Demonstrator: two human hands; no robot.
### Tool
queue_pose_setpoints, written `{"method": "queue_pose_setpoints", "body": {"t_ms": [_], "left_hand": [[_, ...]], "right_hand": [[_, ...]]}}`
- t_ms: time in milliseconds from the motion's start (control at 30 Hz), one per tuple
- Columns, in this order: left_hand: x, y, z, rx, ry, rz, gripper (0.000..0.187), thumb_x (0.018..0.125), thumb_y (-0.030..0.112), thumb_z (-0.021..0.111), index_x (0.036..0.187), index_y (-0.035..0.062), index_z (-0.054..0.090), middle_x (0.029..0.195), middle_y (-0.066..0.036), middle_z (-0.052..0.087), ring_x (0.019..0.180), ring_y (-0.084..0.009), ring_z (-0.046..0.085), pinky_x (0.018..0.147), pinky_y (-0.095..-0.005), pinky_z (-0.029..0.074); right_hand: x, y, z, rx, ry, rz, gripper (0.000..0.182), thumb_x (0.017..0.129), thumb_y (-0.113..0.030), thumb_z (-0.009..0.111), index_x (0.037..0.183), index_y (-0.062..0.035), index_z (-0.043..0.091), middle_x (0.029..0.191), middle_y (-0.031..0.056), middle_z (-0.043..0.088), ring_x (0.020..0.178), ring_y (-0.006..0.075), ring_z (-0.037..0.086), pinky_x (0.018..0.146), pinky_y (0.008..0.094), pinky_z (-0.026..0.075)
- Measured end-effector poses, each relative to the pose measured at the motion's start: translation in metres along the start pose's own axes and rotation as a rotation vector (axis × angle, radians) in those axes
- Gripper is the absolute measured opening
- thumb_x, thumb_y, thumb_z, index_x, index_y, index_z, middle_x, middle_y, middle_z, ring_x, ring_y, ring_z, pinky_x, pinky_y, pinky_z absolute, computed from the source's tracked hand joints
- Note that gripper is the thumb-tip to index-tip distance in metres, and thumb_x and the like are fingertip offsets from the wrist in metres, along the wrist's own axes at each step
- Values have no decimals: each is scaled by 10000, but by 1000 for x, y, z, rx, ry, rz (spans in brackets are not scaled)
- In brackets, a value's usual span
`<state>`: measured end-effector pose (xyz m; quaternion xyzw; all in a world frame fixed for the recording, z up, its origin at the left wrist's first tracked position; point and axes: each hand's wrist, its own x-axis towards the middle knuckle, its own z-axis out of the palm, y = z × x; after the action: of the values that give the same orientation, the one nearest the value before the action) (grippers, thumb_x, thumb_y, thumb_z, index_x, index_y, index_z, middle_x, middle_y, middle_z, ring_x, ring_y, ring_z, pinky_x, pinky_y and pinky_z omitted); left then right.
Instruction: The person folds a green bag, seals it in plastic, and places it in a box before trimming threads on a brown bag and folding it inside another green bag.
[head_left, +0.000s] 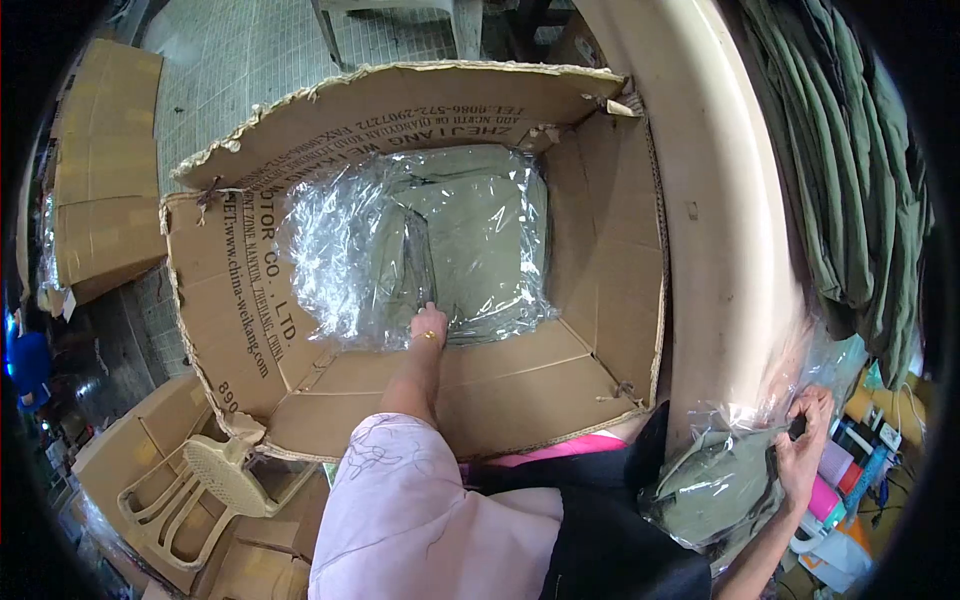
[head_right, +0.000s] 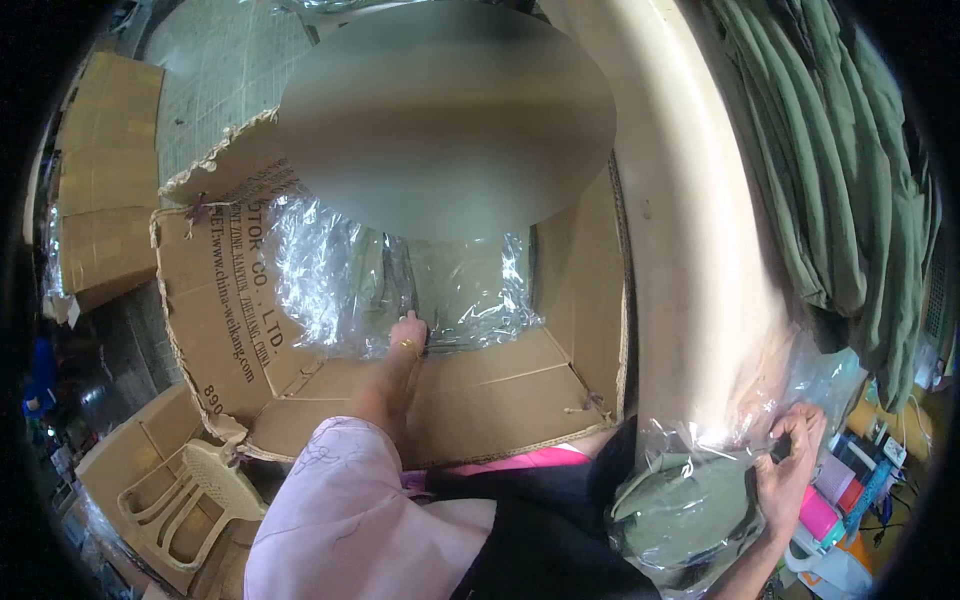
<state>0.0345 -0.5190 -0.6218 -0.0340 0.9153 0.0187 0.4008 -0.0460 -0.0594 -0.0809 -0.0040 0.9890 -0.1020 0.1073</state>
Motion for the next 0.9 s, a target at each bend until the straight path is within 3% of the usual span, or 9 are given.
{"method": "queue_pose_setpoints", "body": {"t_ms": [233, 400, 467, 533, 633, 700, 767, 800, 900], "left_hand": [[-10, 6, -34, -48, -126, 54, 211, 895, 158, 570, 982, 70, 740, 1085, -138, 704, 960, -298, 697, 791, -422, 573], [-76, 60, -193, 68, -333, 786, 421, 744, 487, 755, 902, 96, 750, 938, -76, 742, 902, -276, 704, 823, -381, 558], [-159, 61, -299, -810, -562, 1053, 844, 670, 477, 869, 1304, 28, 538, 1062, -101, 671, 1115, -177, 605, 991, -341, 461], [-216, 70, -333, -1047, -361, 1431, 1058, 634, 461, 899, 1429, -5, 381, 1180, -145, 625, 1233, -209, 525, 1071, -354, 395], [-288, 84, -334, -1574, -192, 1264, 1079, 598, 394, 931, 1421, -29, 377, 1213, -164, 603, 1243, -220, 511, 1076, -372, 390], [-289, 64, -342, -1441, -127, 1086, 865, 635, 309, 900, 1317, -40, 499, 1145, -152, 645, 1128, -200, 572, 996, -363, 441], [-282, 31, -340, -1412, 54, 770, 556, 700, 224, 848, 1145, -48, 655, 1021, -114, 701, 941, -155, 638, 869, -326, 500], [-271, 12, -332, -1500, 176, 640, 463, 728, 226, 827, 1076, -46, 688, 965, -88, 715, 869, -130, 643, 823, -298, 508], [-265, -103, -349, -1625, 788, 581, 470, 762, 68, 666, 1217, -29, 598, 1102, -116, 673, 1008, -220, 633, 910, -345, 492]], "right_hand": [[-6, -20, -14, -212, 16, -97, 511, 802, -492, 675, 829, -2, 530, 819, 122, 452, 860, 318, 441, 863, 434, 353], [-19, -76, -48, -80, 123, -298, 228, 674, -130, 683, 738, 5, 511, 733, 138, 434, 781, 346, 434, 827, 438, 364], [-14, -119, -64, -84, 189, -336, 203, 617, -56, 650, 735, 0, 495, 728, 153, 426, 729, 357, 431, 809, 431, 379], [-4, -154, -75, -115, 304, -396, 222, 646, -55, 646, 843, 7, 565, 785, 161, 504, 788, 376, 497, 799, 429, 409], [29, -202, -84, -147, 685, -598, 290, 725, -126, 715, 978, -10, 634, 943, 128, 637, 905, 307, 590, 853, 378, 434], [48, -250, -120, 24, 482, -595, 166, 806, -156, 695, 935, -52, 688, 917, 128, 674, 827, 263, 632, 776, 371, 474], [74, -264, -119, 699, 364, -706, 203, 865, -132, 671, 972, 41, 668, 884, -3, 641, 816, 91, 596, 767, 241, 474], [85, -274, -135, 812, 46, -974, 130, 919, -118, 671, 974, -1, 677, 824, 30, 669, 694, 79, 567, 650, 216, 468], [106, -298, -118, 920, 178, -1053, 107, 915, -106, 672, 856, -17, 663, 708, -11, 621, 629, 57, 524, 596, 217, 432]]}}
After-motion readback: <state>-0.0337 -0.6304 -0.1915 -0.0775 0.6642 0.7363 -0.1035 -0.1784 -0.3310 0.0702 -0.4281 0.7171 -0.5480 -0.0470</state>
